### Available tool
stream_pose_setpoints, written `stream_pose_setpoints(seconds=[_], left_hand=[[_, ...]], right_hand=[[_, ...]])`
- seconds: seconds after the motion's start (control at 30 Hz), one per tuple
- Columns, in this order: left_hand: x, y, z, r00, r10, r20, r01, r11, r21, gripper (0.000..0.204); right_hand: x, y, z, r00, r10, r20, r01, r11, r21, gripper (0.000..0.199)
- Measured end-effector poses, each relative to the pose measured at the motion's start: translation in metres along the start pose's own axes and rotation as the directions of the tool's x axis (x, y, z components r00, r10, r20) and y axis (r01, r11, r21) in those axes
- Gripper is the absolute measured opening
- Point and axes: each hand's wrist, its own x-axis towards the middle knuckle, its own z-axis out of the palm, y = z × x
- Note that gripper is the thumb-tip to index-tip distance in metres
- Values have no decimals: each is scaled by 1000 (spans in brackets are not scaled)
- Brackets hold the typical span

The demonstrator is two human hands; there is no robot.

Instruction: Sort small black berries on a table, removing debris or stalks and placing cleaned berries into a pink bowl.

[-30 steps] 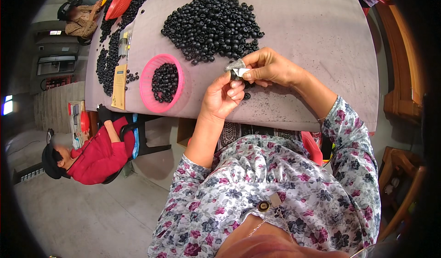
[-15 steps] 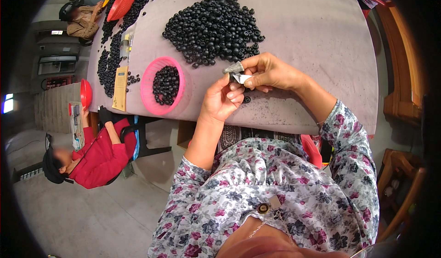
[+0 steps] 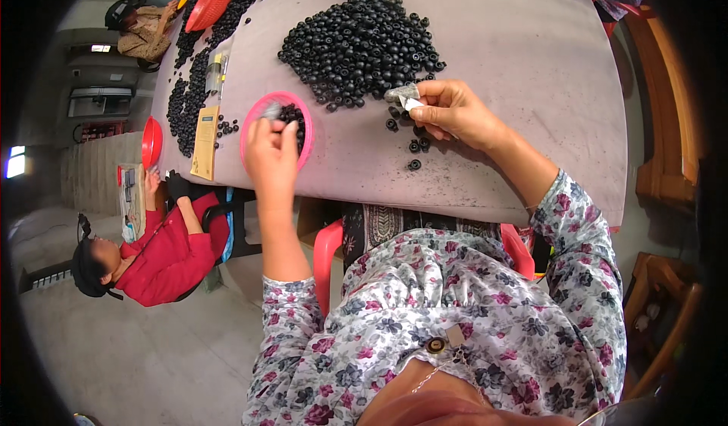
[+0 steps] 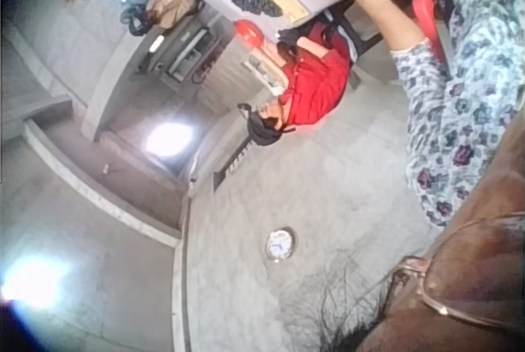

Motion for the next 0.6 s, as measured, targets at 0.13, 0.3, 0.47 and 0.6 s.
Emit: stream_pose_setpoints(seconds=[0.13,0.3,0.47,0.6], left_hand=[[-10,45,44,950,292,107,-302,949,91,12],[9,43,79,947,241,213,-274,952,139,17],[8,43,86,944,106,314,-104,994,-24,21],[-2,47,85,923,113,368,-82,992,-99,20]], right_hand=[[2,2,-1,1000,8,11,-7,1000,-14,14],[1,2,0,1000,16,-3,-16,1000,-26,12],[3,6,-4,1000,7,13,-6,1000,-24,13],[1,2,-3,1000,8,18,-8,1000,-14,13]])
